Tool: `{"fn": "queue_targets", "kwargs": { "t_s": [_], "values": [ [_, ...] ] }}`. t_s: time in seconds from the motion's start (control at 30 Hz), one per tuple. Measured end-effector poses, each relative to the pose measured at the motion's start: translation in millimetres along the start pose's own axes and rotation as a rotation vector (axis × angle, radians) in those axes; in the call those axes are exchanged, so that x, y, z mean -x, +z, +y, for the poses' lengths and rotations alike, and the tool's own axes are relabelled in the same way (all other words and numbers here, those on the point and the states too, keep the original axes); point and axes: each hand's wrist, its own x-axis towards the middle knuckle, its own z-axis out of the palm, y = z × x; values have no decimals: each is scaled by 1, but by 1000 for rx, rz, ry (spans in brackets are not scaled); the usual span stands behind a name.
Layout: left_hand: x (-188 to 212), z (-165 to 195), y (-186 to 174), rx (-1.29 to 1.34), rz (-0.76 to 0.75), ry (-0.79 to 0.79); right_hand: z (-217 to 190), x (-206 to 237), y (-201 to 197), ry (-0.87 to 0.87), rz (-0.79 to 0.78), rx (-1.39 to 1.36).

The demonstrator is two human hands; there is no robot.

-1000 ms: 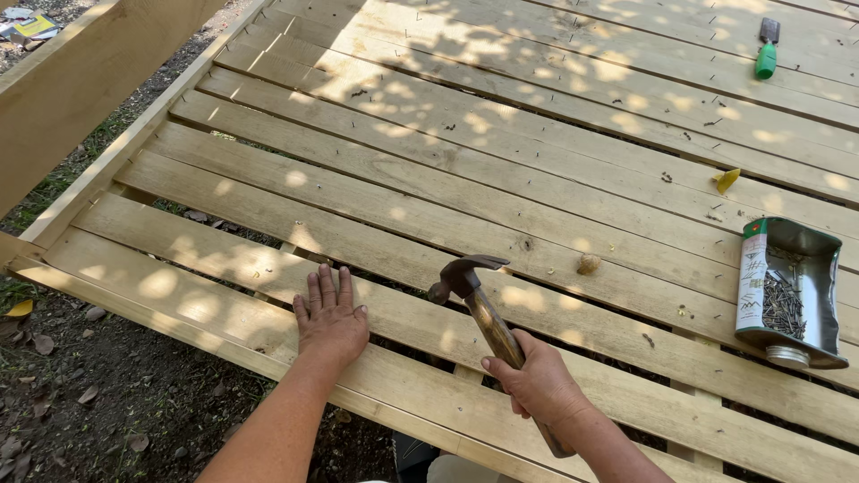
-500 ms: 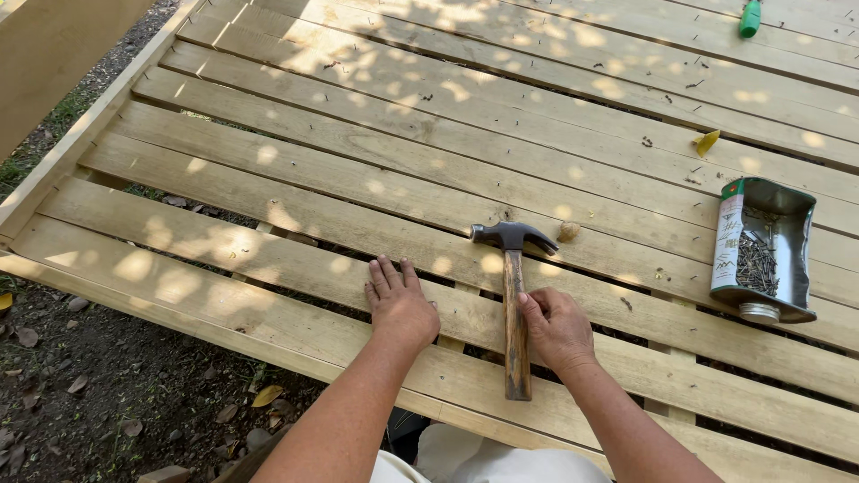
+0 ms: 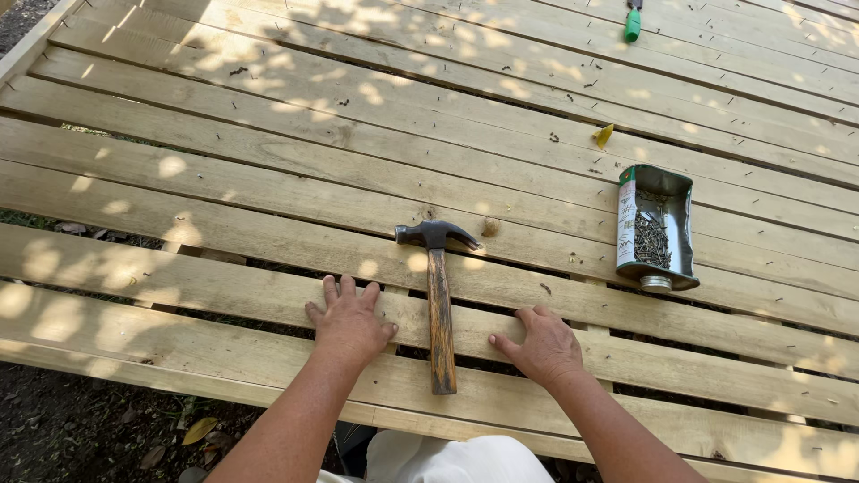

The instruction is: The person sits on a low stool in front of a slatted wooden frame and hammers nails into the slats with a claw hammer, taking nails from a tin can placed on the frame and moving along the slats to drive nails at different spots.

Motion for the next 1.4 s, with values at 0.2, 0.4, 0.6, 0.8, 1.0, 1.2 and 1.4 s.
{"fn": "queue_targets", "kwargs": {
  "t_s": [0.2, 0.4, 0.6, 0.8, 1.0, 1.2, 1.4],
  "values": [
    [0, 6, -9, 3, -54, -22, -3, 9, -11, -105, -46, 146],
    [-5, 8, -6, 98, -40, -60, -2, 18, -14, -125, 12, 75],
    [-3, 8, -7, 95, -36, -60, 1, 21, -19, -107, 24, 136],
    [-3, 6, -6, 43, -56, -37, 2, 14, -13, -89, -16, 103],
    [-9, 5, -3, 55, -66, -45, 7, 8, -6, -85, -103, 42],
    [-13, 3, 3, 109, -42, -65, 23, 8, 24, -324, 259, -12],
    [-17, 4, 4, 97, -43, -88, 25, 8, 27, -426, 335, 66]
  ]
}}
